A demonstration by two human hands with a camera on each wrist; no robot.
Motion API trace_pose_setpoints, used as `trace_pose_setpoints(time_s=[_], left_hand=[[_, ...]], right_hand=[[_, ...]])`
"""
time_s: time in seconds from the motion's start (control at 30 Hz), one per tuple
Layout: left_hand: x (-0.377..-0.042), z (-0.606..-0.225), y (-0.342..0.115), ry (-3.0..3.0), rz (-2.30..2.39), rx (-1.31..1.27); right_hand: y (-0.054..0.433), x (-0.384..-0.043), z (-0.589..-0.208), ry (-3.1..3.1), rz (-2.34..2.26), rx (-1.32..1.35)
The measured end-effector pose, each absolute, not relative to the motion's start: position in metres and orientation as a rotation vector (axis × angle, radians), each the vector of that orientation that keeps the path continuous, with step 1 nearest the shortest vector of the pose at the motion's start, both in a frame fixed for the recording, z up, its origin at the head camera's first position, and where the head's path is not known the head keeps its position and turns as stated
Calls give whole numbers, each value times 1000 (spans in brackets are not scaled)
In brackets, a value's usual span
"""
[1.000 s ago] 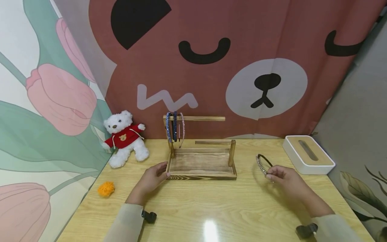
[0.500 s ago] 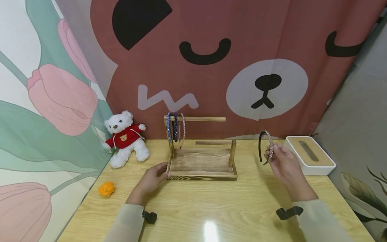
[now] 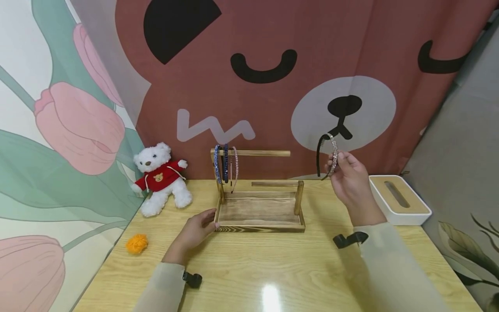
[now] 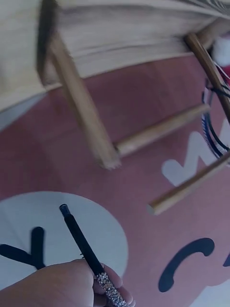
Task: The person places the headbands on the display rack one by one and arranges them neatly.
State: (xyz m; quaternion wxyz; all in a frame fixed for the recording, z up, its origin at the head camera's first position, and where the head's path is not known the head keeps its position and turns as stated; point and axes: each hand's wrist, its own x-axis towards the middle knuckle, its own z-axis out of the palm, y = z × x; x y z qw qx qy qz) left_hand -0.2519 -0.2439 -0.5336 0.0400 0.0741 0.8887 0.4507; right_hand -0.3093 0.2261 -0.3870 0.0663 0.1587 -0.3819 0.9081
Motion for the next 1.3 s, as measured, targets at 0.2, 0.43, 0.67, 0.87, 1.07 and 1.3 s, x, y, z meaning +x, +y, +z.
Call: trace_pose_setpoints(time_s=[0.2,0.43,0.67,0.87,1.07,1.3], left_hand=[[-251,-533,-244,2718,1404,224],[-251,-534,-243,2725,1405,241],[-252,-534,-243,2732,1392,243],[-252,-533,-244,2730,1399,243],[-250,-533,-245,2719,1410,250],[-249,-531,-243,2731,1398,255]], right_hand=[[202,-326,-369,-1113,2745,497],[170,-337,-377,-1212,2738,393],[127,-332,-382,-1335,2729,384],[95,-329,-383,-1326,2760,403],[62,-321,-385,-1286,2831,402],[34,-320,-396,-1286,2853,397]])
